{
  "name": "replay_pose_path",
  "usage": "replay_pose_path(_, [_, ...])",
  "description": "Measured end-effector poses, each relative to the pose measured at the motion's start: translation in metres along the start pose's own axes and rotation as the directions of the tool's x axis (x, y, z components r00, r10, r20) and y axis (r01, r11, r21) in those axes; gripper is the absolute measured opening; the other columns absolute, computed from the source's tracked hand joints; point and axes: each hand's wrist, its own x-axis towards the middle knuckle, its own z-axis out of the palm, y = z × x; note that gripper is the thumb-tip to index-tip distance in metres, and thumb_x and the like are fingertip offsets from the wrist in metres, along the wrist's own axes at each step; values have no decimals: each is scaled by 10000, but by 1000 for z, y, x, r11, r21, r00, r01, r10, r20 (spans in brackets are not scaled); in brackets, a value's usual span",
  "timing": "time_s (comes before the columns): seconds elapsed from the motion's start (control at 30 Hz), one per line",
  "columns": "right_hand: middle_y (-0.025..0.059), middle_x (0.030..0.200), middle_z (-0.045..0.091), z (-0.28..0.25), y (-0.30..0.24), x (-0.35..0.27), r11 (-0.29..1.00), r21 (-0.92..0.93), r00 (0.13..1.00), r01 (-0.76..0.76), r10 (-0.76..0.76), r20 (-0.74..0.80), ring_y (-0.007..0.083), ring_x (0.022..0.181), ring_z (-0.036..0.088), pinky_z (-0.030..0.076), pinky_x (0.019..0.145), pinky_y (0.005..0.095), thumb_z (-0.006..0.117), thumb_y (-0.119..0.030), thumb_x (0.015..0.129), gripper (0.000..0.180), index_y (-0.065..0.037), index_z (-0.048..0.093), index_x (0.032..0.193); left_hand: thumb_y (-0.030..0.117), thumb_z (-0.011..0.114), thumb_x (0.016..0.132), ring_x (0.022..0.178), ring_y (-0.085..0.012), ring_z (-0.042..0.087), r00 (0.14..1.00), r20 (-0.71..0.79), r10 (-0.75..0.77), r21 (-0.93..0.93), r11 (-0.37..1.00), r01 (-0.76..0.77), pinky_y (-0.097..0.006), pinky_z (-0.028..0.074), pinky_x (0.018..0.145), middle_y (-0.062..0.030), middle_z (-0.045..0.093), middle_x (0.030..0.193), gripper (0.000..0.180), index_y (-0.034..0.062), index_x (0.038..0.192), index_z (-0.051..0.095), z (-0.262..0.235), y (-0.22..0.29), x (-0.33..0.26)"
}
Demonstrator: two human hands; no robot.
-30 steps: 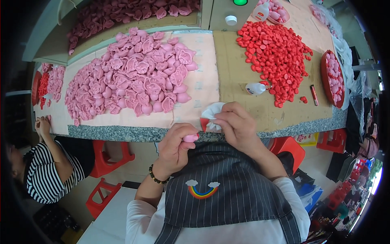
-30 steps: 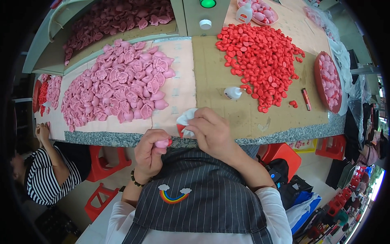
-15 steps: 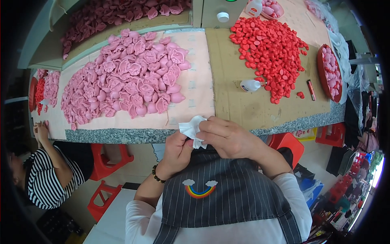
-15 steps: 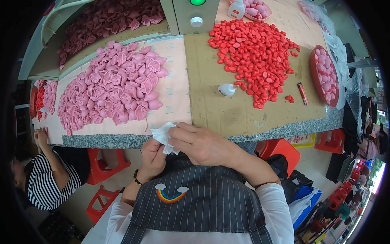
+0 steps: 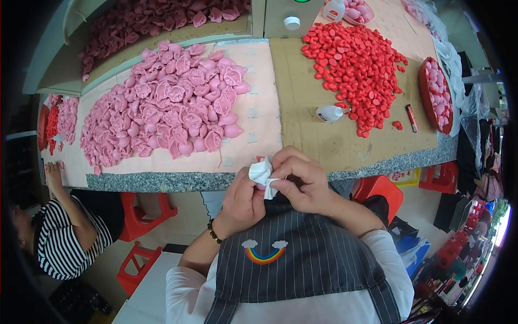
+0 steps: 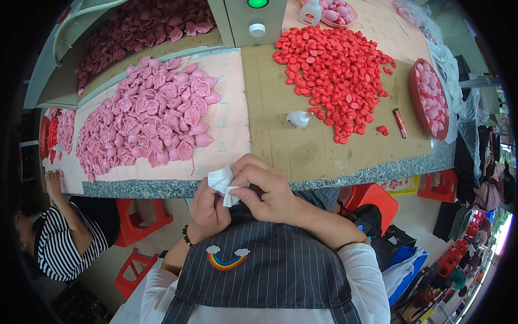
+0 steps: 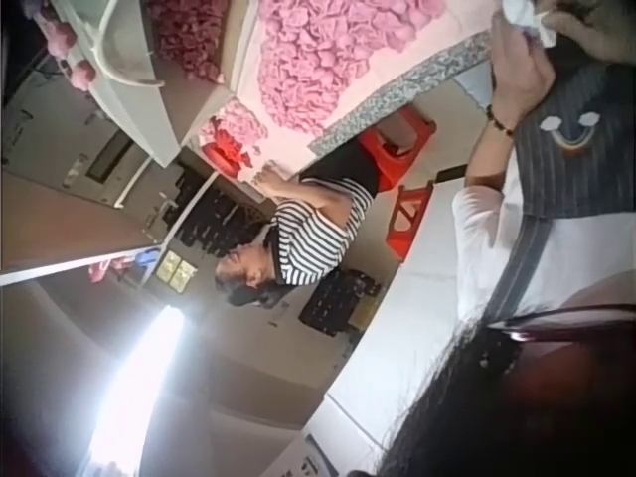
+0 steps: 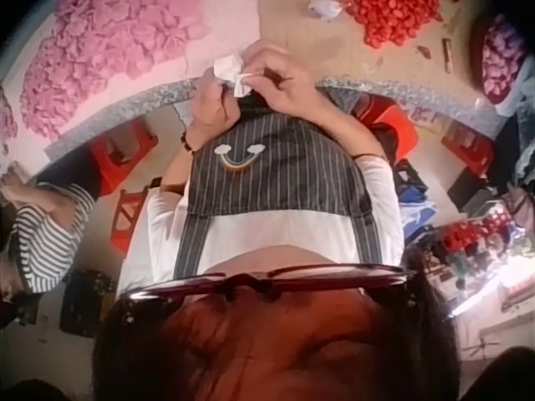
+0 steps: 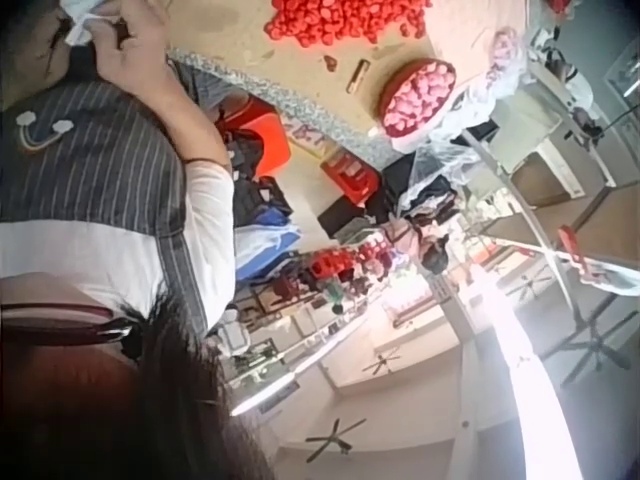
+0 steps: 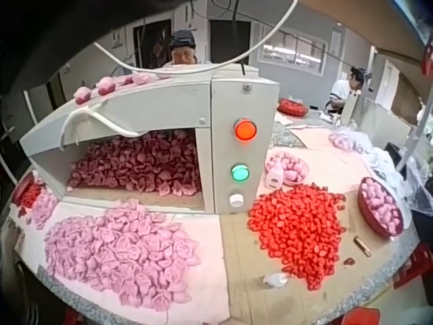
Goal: Glue and assemble small pink and red clay pieces together at a workstation.
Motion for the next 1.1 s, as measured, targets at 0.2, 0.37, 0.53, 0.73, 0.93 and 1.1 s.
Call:
replay_pose_path(0.2, [110, 1006, 474, 27, -10, 4, 877, 453, 904, -158, 313, -291, 104, 813, 488, 445, 719, 240, 522, 97, 854, 106, 14, 512, 919, -81, 606, 764, 785, -361, 593, 993, -39, 110, 160, 982, -103, -377, 508, 661, -223, 569, 927, 324, -73, 1073, 507, 1, 7, 17])
replay_pose_path(0.37, [114, 1006, 483, 31, 1, 2, 979, 206, 904, 0, 88, -418, 97, 845, 552, 479, 702, 203, 542, 121, 837, 125, 36, 501, 920, -84, 603, 780, 795, -358, 599, 987, -71, 145, 166, 977, -131, -377, 512, 659, -227, 571, 945, 301, -68, 1067, 512, 3, 9, 26])
replay_pose_path(0.53, [107, 993, 510, 26, 0, 15, 919, 376, 895, -118, 263, -361, 75, 751, 550, 474, 608, 191, 529, 109, 853, 126, 30, 502, 946, -60, 656, 781, 806, -334, 621, 976, -155, 152, 203, 972, -119, -348, 518, 675, -208, 595, 939, 318, -57, 1069, 521, 5, 2, 21])
replay_pose_path(0.73, [101, 961, 606, 5, 11, 19, 897, 326, 810, -298, 418, -411, 95, 802, 600, 488, 594, 200, 542, 74, 873, 100, 35, 553, 965, -81, 642, 801, 887, -227, 627, 978, -208, 32, -6, 999, -34, -285, 513, 764, -184, 603, 1017, 297, -48, 1077, 538, 1, -4, 14])
replay_pose_path(0.93, [141, 1004, 614, -7, -2, 20, 922, -365, 947, -128, 5, -321, 147, 776, 619, 496, 633, 226, 570, 84, 829, 224, 41, 626, 1042, -49, 702, 765, 855, -267, 641, 965, -255, -62, -62, 997, 48, -295, 518, 739, -177, 630, 983, 291, -18, 1025, 574, 1, -1, 16])
replay_pose_path(1.1, [136, 1025, 596, -6, -15, 13, 943, -286, 983, -169, 142, -113, 230, 821, 594, 477, 720, 313, 728, -5, 707, 369, 13, 624, 1061, -59, 680, 781, 878, -236, 638, 965, -255, -65, -168, 986, 22, -281, 518, 752, -165, 623, 1012, 286, -25, 1046, 577, 0, -6, 15])
